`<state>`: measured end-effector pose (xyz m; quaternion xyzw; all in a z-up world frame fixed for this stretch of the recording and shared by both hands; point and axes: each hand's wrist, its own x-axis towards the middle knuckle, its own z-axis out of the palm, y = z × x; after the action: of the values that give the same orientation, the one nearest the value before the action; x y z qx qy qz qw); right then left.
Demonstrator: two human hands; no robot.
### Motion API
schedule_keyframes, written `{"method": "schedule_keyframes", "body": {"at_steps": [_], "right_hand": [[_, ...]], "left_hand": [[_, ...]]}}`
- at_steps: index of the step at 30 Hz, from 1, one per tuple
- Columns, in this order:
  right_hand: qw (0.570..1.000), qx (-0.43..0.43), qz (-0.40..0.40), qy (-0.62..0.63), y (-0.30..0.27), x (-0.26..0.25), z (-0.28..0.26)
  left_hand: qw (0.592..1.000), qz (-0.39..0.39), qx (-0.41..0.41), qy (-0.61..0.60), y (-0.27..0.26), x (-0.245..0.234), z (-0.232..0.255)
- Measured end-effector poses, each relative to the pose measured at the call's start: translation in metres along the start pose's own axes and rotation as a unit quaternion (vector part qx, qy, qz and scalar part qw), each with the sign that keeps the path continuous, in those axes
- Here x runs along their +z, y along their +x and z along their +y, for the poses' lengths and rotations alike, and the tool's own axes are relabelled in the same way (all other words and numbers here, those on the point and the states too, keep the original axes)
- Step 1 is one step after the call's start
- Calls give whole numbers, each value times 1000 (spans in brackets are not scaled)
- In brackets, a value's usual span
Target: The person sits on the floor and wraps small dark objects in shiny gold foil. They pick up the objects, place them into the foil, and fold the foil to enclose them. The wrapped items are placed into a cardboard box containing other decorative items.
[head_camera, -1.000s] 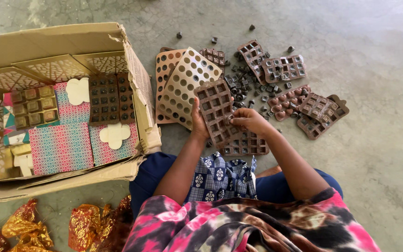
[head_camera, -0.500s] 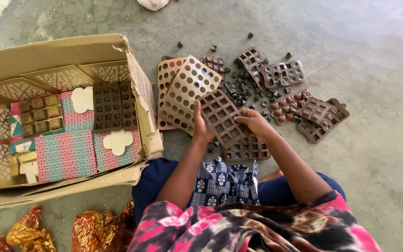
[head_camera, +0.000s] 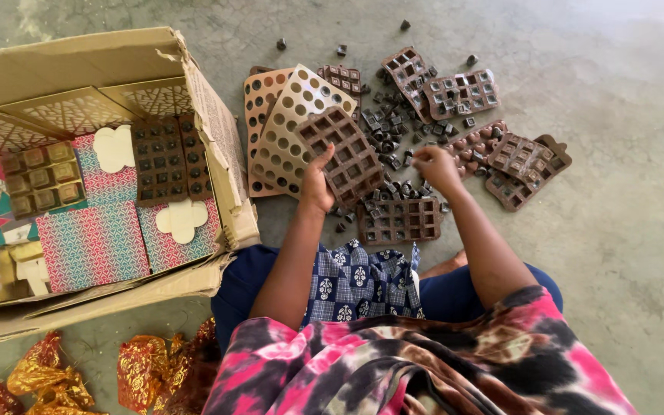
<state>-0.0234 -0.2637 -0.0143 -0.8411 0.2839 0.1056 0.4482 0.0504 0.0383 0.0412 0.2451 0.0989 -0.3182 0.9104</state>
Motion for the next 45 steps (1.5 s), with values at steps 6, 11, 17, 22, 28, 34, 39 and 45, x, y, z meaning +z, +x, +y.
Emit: {"method": "schedule_keyframes", "body": {"at_steps": [6, 11, 17, 22, 28, 34, 39, 45], "right_hand": [[939, -142, -49, -310, -9, 48, 3], [918, -108, -60, -376, -29, 50, -21], [891, -157, -51, -423, -26, 62, -10], [905, -159, -31, -393, -24, 62, 0], [959, -65, -14, -277, -7, 34, -22], [963, -141, -21, 228, -26, -19, -68], [951, -248, -22, 181, -62, -21, -97], [966, -234, -16, 114, -70, -26, -108]], "left_hand": [[999, 37, 9, 28, -8, 0, 10], [994, 75, -4, 75, -2, -1, 7], [994, 61, -18, 87, -1, -2, 1], [996, 30, -24, 77, -5, 1, 0], [993, -33, -45, 108, -6, 3, -4], [980, -89, -145, 106, 0, -9, -19], [967, -111, -170, 156, -1, -10, -32], [960, -122, -183, 172, -2, -15, -33]]}}
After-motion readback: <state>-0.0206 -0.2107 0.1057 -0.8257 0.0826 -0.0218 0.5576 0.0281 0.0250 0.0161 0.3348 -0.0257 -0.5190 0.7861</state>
